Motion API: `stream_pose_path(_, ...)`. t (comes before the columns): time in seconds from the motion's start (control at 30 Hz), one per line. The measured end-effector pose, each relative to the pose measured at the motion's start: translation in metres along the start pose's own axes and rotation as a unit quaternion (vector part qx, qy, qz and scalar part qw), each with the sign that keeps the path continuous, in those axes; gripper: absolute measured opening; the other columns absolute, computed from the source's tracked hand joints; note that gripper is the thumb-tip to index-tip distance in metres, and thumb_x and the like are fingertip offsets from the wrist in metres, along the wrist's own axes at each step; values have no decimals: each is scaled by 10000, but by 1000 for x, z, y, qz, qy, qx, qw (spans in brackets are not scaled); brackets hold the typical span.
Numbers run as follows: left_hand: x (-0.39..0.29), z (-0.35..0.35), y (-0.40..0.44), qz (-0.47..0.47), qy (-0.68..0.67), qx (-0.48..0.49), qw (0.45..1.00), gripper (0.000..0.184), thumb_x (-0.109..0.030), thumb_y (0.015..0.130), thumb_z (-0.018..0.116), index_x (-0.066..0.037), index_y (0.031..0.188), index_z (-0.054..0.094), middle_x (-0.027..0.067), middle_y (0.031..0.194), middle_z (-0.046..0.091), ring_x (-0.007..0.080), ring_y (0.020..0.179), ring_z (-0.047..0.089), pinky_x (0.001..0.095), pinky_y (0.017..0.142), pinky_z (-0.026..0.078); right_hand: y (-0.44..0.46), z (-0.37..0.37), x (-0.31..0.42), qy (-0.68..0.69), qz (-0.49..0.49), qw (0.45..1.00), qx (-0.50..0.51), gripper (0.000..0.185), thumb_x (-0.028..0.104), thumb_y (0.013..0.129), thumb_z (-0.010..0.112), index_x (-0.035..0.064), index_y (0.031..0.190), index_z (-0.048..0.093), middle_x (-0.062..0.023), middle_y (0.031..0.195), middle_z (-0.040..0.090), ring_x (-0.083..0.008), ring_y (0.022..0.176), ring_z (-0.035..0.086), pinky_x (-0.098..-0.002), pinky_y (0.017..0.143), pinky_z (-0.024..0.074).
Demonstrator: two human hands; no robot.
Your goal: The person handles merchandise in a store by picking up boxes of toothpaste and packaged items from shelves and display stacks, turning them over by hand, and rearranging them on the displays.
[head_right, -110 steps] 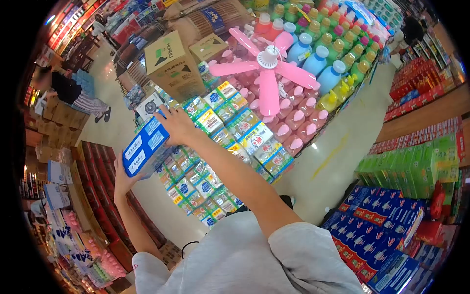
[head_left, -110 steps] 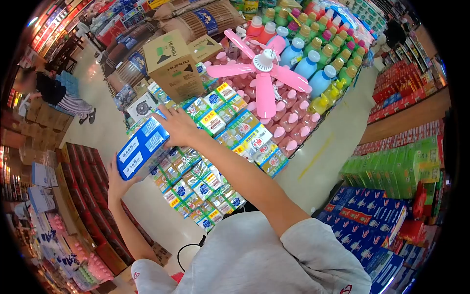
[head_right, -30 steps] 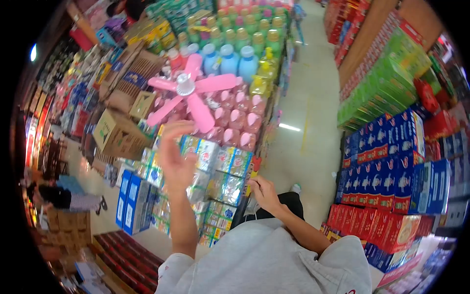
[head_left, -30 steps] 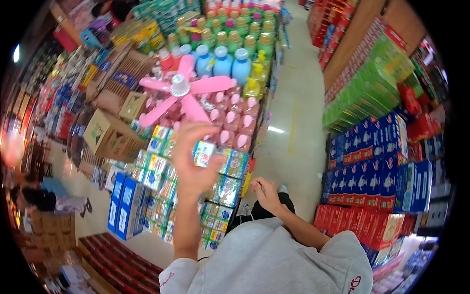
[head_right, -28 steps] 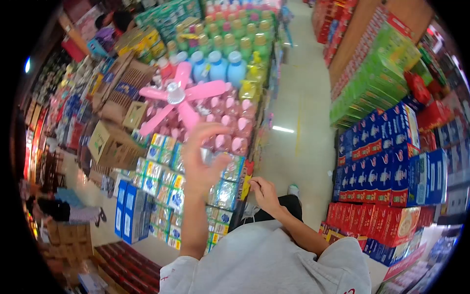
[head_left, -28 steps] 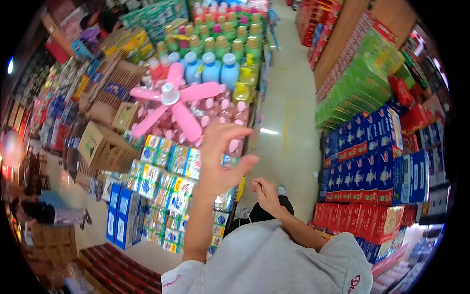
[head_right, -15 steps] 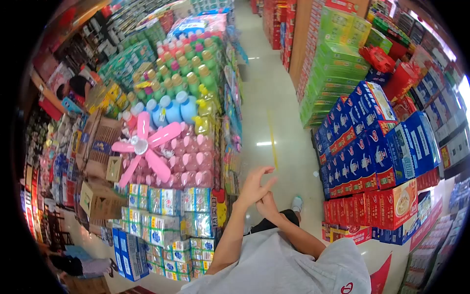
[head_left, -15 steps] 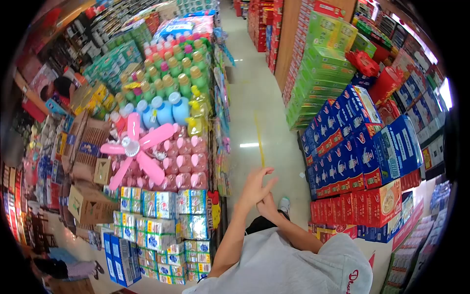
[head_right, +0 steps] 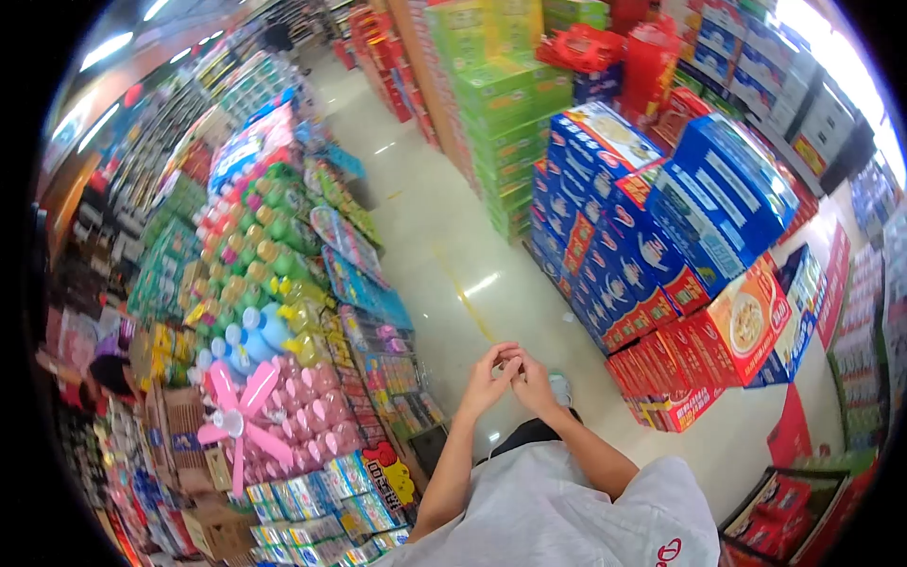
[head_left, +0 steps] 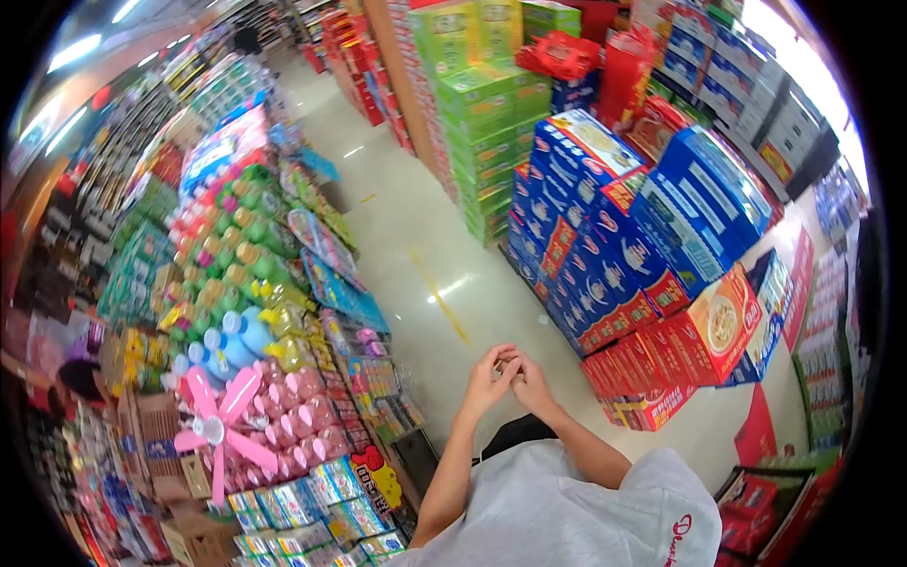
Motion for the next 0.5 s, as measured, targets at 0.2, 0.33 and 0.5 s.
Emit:
stream_pose_path(0.2,-13,35,30,54,-5,28,998,298,-135,870,610,-17,1140,564,123,1053,640,199,969,604,323,861,455,7,-59,-13,22,16,994,-102,160,10,865,512,-12,1015,564,-107,880,641,-183,815,625,-296,748,485)
stream_pose_path(0.33,-18,63,50,41,9,84,996,297,-121,884,594,-7,1155,548,120,1072,628,195,1017,589,331,899,447,8,-87,-26,21,25,990,-139,213,1,868,527,5,1081,536,-76,950,622,-144,889,593,-280,801,465)
stream_pose_path(0.5,-21,100,78,21,-1,153,988,298,-96,900,573,0,1178,524,114,1119,603,187,1082,560,333,944,433,16,-141,-17,37,39,968,-245,239,19,874,550,15,1108,505,-71,932,595,-133,849,578,-275,771,465)
Point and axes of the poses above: each hand's wrist, its own y-axis towards the middle knuckle, its own z-axis out of the palm, x = y × z, the point moved 10 cm from there along y, towards the middle knuckle
